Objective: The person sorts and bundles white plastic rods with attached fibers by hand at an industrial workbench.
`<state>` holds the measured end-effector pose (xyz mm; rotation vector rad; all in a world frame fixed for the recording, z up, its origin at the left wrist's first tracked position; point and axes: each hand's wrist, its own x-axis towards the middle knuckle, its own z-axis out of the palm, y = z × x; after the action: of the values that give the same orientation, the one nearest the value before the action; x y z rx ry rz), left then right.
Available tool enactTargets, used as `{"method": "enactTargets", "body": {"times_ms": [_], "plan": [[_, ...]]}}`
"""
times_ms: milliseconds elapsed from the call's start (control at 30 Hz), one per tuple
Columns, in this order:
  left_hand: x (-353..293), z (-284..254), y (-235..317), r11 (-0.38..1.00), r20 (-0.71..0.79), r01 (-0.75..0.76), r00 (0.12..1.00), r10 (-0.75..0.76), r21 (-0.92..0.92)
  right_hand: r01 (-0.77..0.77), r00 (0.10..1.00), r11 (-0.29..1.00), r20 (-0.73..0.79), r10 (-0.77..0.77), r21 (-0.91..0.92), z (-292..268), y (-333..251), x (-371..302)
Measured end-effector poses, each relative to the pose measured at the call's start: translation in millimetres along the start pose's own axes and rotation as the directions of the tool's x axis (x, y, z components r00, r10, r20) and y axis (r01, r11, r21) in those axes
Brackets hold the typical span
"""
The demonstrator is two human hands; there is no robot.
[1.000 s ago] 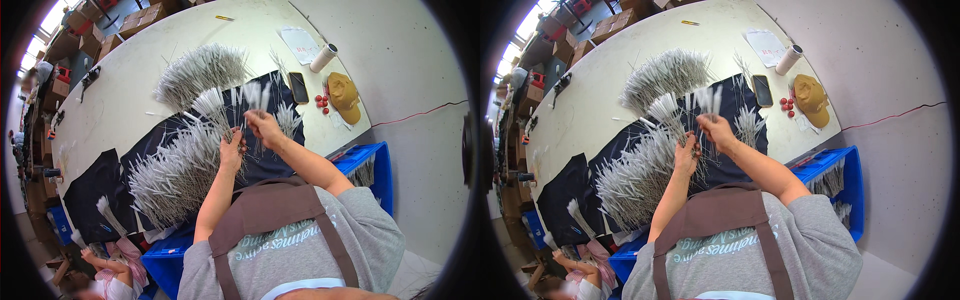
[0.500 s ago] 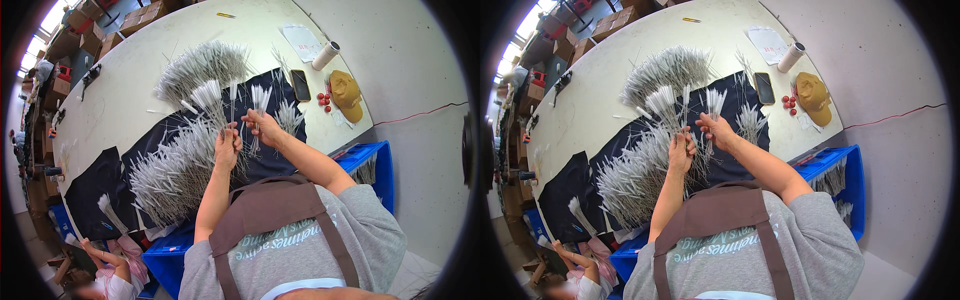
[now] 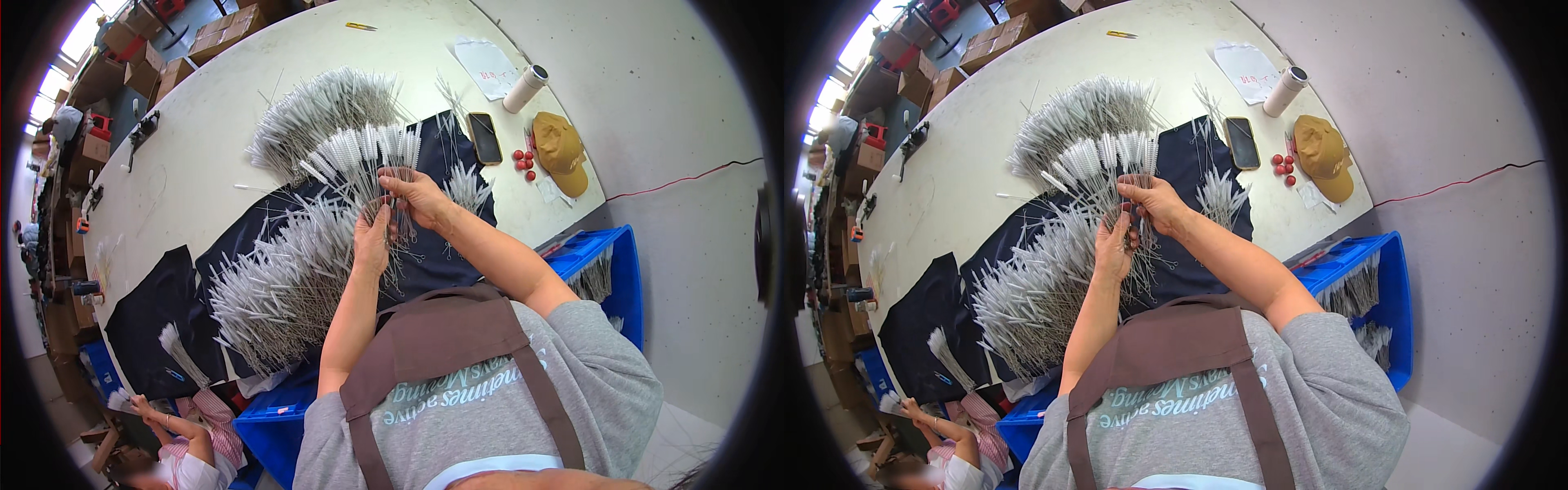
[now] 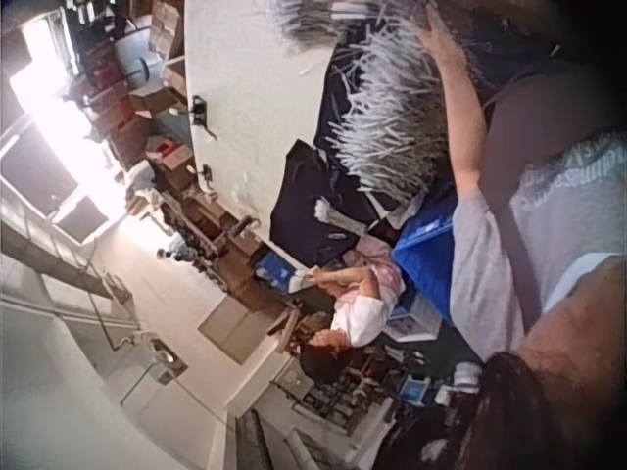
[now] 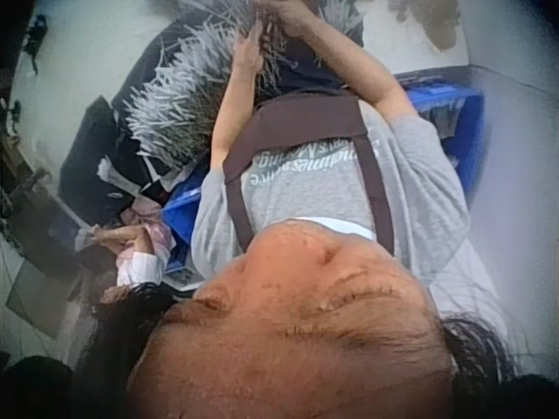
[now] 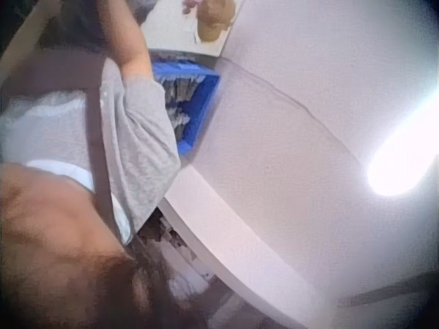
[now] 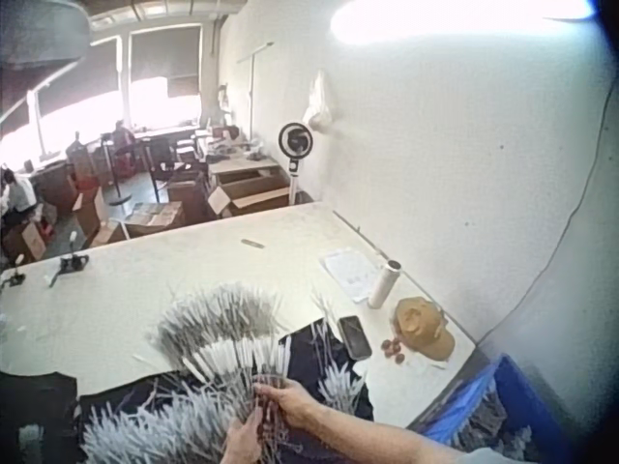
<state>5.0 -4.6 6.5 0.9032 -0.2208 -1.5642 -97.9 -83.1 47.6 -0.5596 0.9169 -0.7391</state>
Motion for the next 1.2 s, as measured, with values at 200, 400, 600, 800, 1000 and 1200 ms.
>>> {"method": "enactTargets", "body": {"times_ms": [200,400,600,800,1000,1200], "plan": [[-2,-8,-9,0.992,-0.029,0.007,1.000,-0.004,0.128,-0.040,0.999,0.999,-0.018,0.039,-0.032,-6,8,3],[-4,-16,-18,0.996,-0.055,0.046,0.998,-0.041,0.080,-0.075,0.996,0.997,0.054,0.075,0.001,-30,29,15],[1,-20,-26,0.989,-0.075,0.114,0.991,-0.107,0.095,-0.102,0.995,0.995,-0.019,0.101,-0.021,-35,34,21],[6,-20,-33,0.984,-0.113,0.177,0.978,-0.177,-0.011,-0.228,0.974,0.973,-0.013,0.228,-0.029,-36,24,22],[14,-21,-29,0.990,-0.065,0.139,0.988,-0.139,0.006,-0.185,0.981,0.980,-0.054,0.189,0.066,-37,33,32],[20,-29,-34,0.983,-0.074,0.136,0.989,-0.128,0.126,-0.188,0.982,0.980,-0.031,0.186,-0.068,-36,32,38]]}}
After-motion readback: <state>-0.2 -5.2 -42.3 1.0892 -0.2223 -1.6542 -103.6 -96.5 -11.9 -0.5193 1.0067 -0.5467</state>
